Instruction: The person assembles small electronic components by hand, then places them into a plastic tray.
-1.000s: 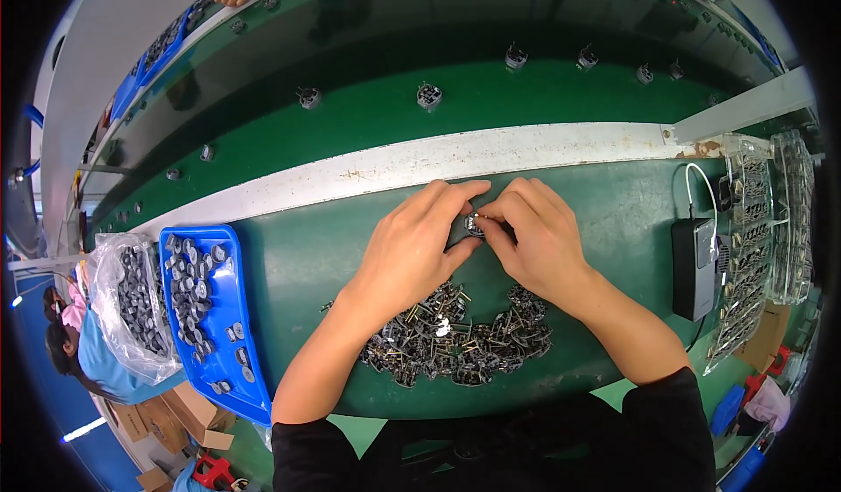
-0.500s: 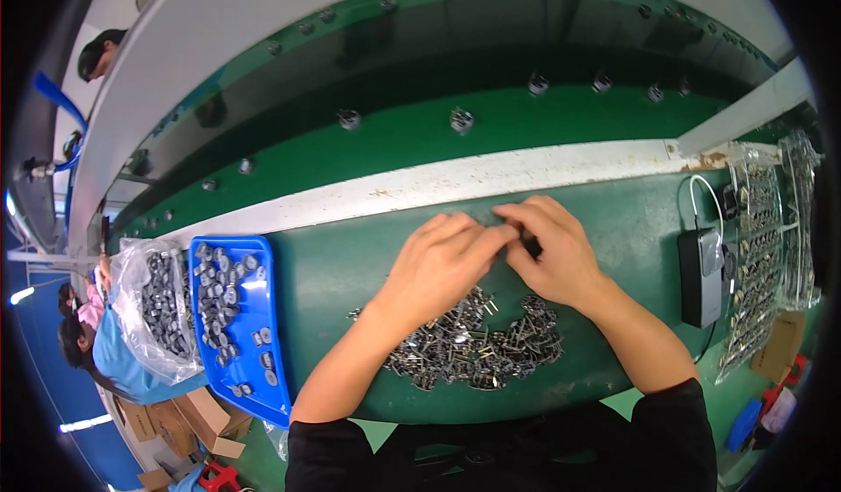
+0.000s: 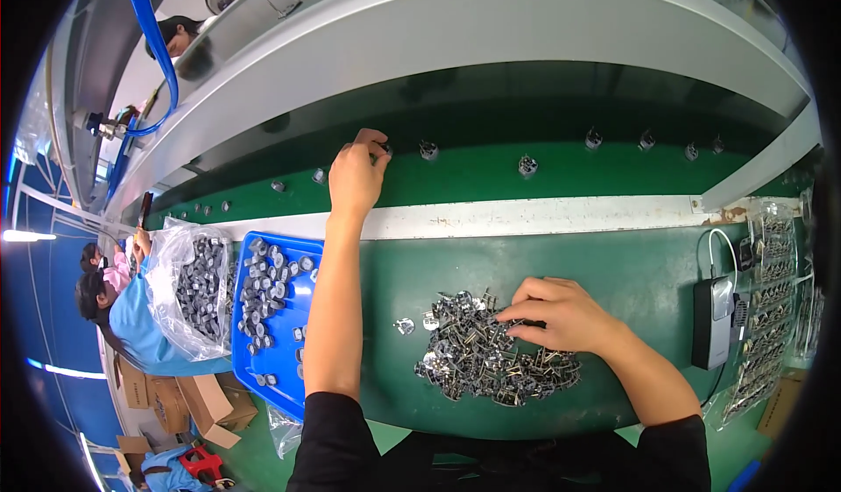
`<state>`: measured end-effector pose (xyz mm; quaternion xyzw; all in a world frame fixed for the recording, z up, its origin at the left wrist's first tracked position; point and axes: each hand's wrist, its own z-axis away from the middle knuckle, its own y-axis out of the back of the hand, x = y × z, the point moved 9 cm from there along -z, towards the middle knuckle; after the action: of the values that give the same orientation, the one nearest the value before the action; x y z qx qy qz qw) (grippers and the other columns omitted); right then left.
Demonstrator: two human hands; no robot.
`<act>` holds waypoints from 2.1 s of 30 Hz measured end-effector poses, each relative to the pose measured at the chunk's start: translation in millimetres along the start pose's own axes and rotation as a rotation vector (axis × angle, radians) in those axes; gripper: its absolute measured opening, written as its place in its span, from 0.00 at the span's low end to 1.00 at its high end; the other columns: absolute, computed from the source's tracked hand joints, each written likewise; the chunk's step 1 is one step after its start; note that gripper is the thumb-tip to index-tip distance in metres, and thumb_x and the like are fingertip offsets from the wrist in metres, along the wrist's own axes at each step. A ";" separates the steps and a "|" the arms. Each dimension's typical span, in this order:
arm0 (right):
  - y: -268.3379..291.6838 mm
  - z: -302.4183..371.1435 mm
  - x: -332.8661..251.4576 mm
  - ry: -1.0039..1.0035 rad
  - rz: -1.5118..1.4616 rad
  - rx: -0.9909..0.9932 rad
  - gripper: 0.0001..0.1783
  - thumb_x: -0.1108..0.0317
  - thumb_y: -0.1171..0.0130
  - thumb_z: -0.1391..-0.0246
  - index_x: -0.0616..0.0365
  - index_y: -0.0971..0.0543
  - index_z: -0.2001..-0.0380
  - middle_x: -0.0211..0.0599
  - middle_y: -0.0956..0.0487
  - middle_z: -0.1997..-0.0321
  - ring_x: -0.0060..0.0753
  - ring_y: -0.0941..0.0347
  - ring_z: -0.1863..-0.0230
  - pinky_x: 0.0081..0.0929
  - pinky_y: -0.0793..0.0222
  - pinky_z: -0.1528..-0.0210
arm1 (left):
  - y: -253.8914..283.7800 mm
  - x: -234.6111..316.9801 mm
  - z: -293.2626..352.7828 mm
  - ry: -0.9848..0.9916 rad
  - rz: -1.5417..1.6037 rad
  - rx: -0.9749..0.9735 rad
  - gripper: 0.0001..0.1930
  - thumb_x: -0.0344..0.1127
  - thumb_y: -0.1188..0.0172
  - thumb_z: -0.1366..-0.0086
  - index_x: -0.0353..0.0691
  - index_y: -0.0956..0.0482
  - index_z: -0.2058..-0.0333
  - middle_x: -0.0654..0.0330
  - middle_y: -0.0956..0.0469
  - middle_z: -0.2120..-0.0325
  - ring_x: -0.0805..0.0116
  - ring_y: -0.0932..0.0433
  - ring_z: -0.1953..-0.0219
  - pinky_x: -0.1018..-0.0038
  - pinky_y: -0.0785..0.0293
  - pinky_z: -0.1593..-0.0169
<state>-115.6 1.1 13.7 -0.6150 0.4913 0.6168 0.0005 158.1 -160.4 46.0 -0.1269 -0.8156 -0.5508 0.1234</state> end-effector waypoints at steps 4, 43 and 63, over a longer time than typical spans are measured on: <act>4.1 -0.2 8.4 -0.066 -0.121 0.050 0.07 0.68 0.31 0.51 0.50 0.18 0.67 0.26 0.23 0.64 0.31 0.23 0.69 0.30 0.26 0.65 | -14.5 -32.9 -5.2 0.119 0.114 -0.082 0.14 0.28 0.32 0.45 0.40 0.19 0.58 0.58 0.15 0.66 0.59 0.17 0.62 0.64 0.23 0.58; 61.7 9.3 39.7 -0.153 -0.375 0.375 0.12 0.81 0.34 0.52 0.57 0.14 0.63 0.31 0.21 0.63 0.21 0.25 0.68 0.19 0.30 0.70 | -32.3 176.8 97.1 -0.395 0.614 -0.570 0.29 0.24 0.33 0.48 0.45 0.22 0.45 0.59 0.19 0.61 0.62 0.23 0.61 0.69 0.23 0.55; 62.8 10.9 26.1 -0.045 0.198 0.544 0.16 0.83 0.32 0.61 0.57 0.17 0.65 0.31 0.18 0.66 0.37 0.25 0.68 0.29 0.26 0.68 | -60.8 187.6 115.7 -0.341 0.657 -0.625 0.38 0.22 0.32 0.50 0.48 0.29 0.38 0.61 0.17 0.58 0.59 0.24 0.56 0.66 0.21 0.52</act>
<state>-168.2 -40.5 29.3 -0.5272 0.6963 0.4730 0.1162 -45.7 -61.4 15.4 -0.4972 -0.5364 -0.6728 0.1113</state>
